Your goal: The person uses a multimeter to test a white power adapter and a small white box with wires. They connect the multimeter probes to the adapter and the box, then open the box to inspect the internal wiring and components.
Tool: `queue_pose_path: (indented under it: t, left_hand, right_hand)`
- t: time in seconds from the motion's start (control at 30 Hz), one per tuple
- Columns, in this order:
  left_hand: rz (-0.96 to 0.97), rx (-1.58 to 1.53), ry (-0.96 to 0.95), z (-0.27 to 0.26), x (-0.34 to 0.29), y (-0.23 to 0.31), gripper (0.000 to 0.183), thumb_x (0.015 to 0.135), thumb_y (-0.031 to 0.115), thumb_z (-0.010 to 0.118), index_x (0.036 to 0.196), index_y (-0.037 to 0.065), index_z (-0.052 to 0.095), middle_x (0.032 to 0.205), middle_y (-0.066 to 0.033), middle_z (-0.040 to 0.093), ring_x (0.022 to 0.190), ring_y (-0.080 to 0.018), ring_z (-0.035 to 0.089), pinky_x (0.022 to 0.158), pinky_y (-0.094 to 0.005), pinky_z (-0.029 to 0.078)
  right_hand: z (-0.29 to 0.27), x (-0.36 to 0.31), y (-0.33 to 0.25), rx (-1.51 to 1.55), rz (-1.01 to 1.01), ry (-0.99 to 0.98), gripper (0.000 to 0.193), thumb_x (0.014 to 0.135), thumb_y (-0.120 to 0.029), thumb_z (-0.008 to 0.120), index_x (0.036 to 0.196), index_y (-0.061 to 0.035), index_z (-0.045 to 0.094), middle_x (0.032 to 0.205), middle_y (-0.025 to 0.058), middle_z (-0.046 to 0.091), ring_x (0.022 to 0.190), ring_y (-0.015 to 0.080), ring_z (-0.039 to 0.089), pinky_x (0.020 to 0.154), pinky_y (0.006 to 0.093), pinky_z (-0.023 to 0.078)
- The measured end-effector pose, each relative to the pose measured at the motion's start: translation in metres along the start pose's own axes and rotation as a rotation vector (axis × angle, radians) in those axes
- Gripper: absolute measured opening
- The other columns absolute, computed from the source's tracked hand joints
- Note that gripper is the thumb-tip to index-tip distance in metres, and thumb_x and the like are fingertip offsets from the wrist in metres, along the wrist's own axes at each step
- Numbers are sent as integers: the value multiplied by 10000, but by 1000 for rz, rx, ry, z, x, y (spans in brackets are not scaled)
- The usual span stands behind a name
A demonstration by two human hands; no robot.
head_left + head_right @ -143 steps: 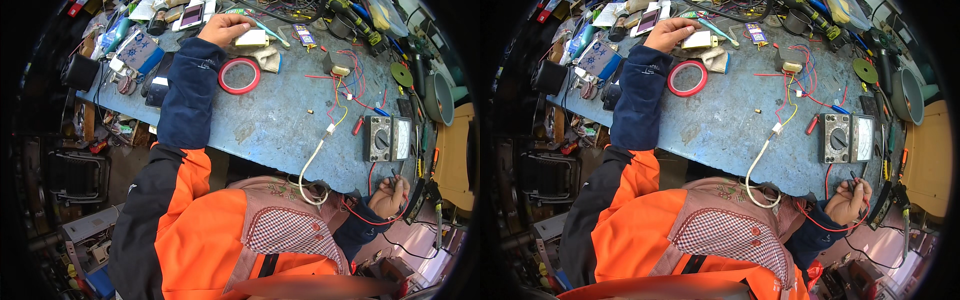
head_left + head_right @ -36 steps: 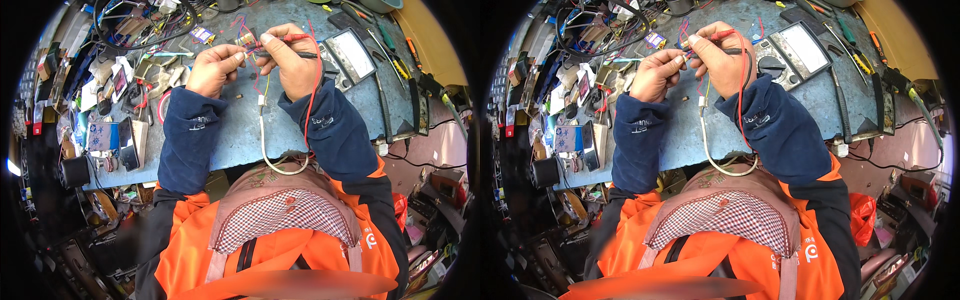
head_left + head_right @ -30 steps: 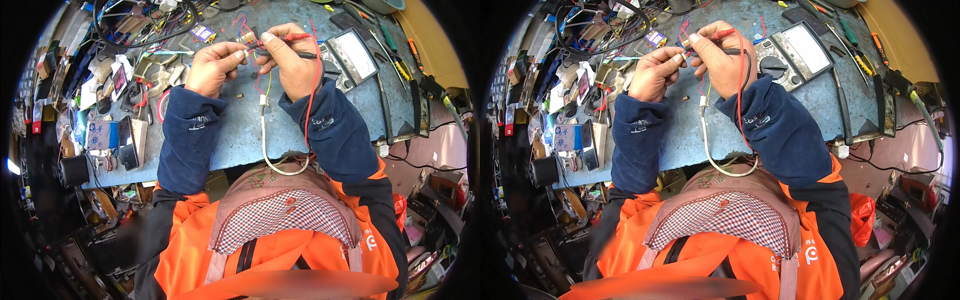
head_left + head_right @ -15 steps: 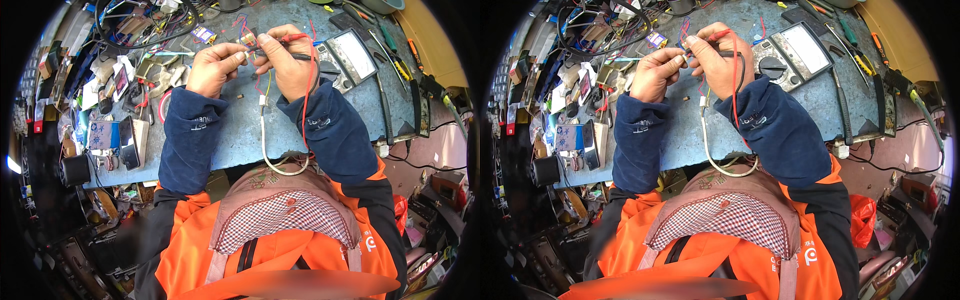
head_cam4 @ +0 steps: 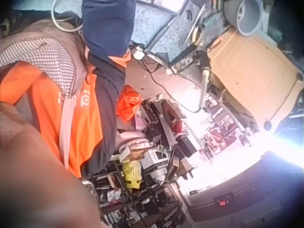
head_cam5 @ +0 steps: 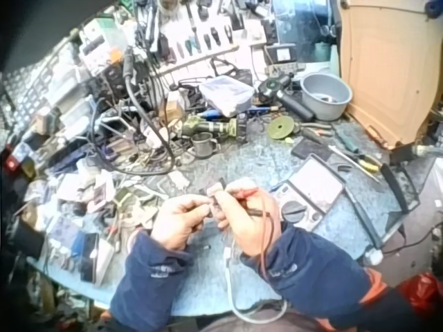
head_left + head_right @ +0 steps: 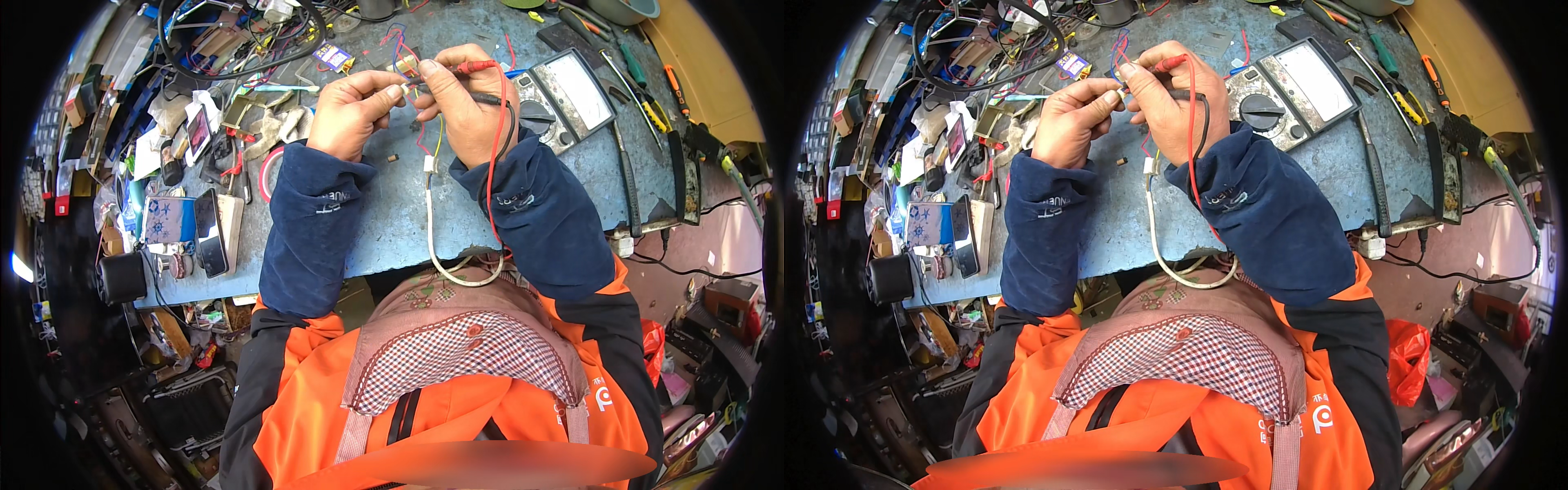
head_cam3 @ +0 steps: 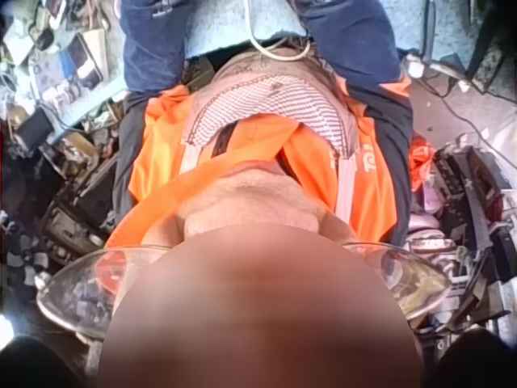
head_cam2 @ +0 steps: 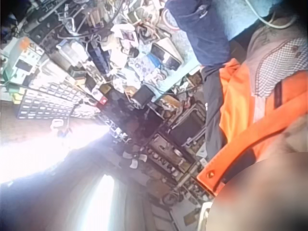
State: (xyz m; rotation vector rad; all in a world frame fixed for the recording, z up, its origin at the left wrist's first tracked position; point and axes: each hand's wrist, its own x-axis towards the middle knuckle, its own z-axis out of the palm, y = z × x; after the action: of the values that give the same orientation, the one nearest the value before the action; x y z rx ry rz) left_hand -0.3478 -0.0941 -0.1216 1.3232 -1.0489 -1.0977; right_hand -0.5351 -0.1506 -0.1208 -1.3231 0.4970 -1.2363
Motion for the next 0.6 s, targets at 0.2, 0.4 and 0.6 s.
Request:
queue_pose_path:
  t: [0.2, 0.4, 0.6]
  left_hand:
    - [23, 43, 13, 1, 0, 0, 209, 1001, 122, 754, 1184, 25, 783, 952, -8, 756, 731, -67, 604, 654, -232, 486]
    - [43, 156, 29, -2, 3, -1, 194, 999, 125, 751, 1159, 20, 786, 912, 4, 731, 728, -74, 604, 656, -244, 492]
    - [81, 159, 21, -3, 1, -2, 173, 1002, 58, 740, 1157, -8, 780, 884, 5, 713, 697, -67, 575, 628, -234, 470]
  right_hand:
    - [1, 0, -2, -22, -13, 8, 180, 1043, -183, 736, 1061, -17, 668, 855, 64, 706, 710, 120, 711, 622, 270, 595]
    - [-2, 2, 2, 53, -5, -42, 105, 1015, -114, 732, 998, -28, 673, 840, 43, 660, 671, 102, 642, 607, 272, 550]
    - [-7, 6, 12, -40, -99, -109, 142, 1037, -140, 706, 1111, -19, 695, 888, 55, 698, 756, 113, 677, 630, 274, 573]
